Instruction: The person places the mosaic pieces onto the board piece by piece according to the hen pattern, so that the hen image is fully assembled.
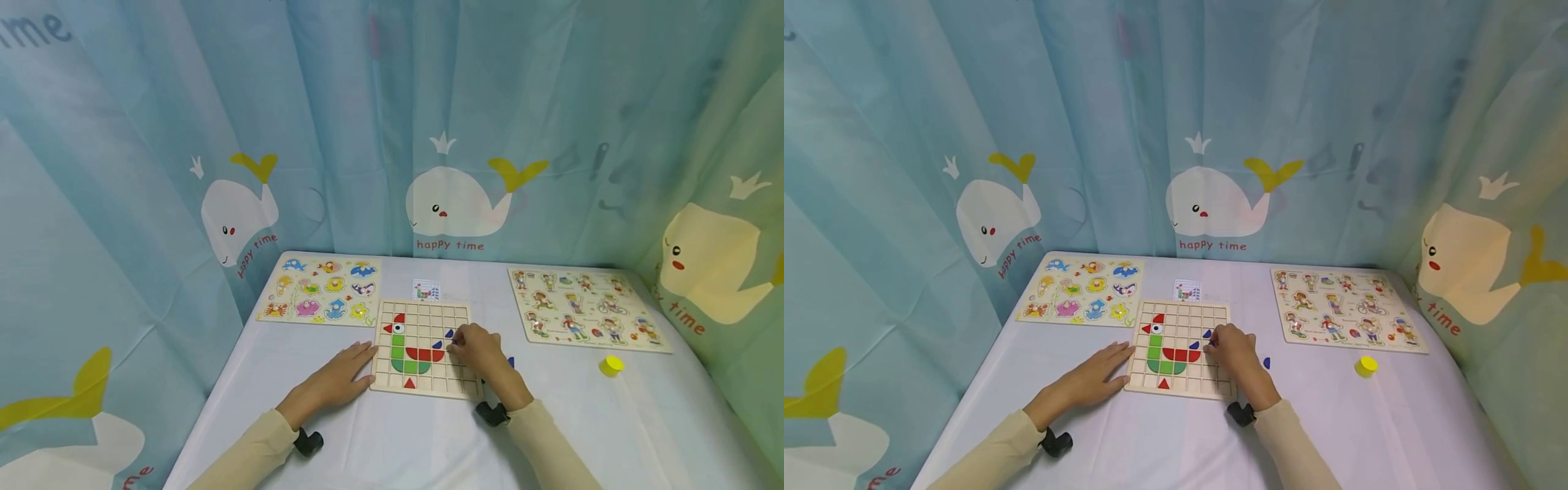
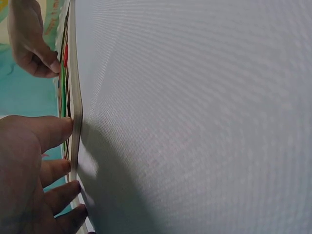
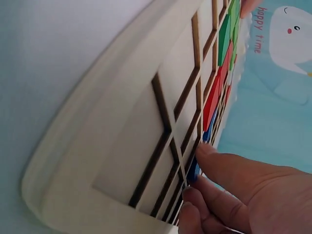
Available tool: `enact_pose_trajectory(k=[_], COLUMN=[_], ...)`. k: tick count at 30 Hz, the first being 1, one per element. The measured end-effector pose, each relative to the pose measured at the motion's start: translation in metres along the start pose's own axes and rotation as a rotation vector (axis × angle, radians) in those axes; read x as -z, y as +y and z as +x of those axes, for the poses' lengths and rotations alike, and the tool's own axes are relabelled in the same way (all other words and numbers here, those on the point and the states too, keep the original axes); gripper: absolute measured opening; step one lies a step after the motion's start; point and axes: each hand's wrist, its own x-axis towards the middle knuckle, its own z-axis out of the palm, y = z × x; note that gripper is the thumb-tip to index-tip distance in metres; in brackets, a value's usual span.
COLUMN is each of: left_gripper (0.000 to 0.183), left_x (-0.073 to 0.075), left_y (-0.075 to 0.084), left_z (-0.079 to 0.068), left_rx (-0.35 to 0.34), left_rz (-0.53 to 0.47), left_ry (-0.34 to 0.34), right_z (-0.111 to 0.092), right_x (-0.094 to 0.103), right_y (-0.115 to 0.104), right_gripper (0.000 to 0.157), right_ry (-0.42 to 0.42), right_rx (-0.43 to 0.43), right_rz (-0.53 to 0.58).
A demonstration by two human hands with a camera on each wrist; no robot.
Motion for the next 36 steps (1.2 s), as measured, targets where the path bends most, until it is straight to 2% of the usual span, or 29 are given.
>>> enact_pose_trajectory(k=[12,18,24,30,36], left_gripper=[0.065,0.065,0.065,0.064,0.064], left_x=[0.001,0.002,0.003,0.004,0.004], left_y=[0.002,0.002,0.003,0.003,0.004], left_z=[-0.001,-0.001,-0.002,-0.002,-0.003], left_rx=[-0.009,-0.007,-0.007,-0.014,-0.021], left_rz=[-0.012,-0.011,-0.004,-0.006,-0.009], left_ry=[0.001,0.000,-0.003,-0.001,0.002], right_z=[0.001,0.000,-0.001,-0.002,-0.013], right_x=[0.000,0.004,0.008,0.025,0.054], right_y=[0.000,-0.001,-0.001,0.020,0.051], right_gripper=[0.021,0.007,0.004,0.015,0.028], right_ry=[-0.028,-0.032,-0.022,-0.015,-0.094], right_rx=[0.001,-0.010,-0.006,-0.041,-0.113], right_rz=[0.009,0.025,0.029,0.014,0.017])
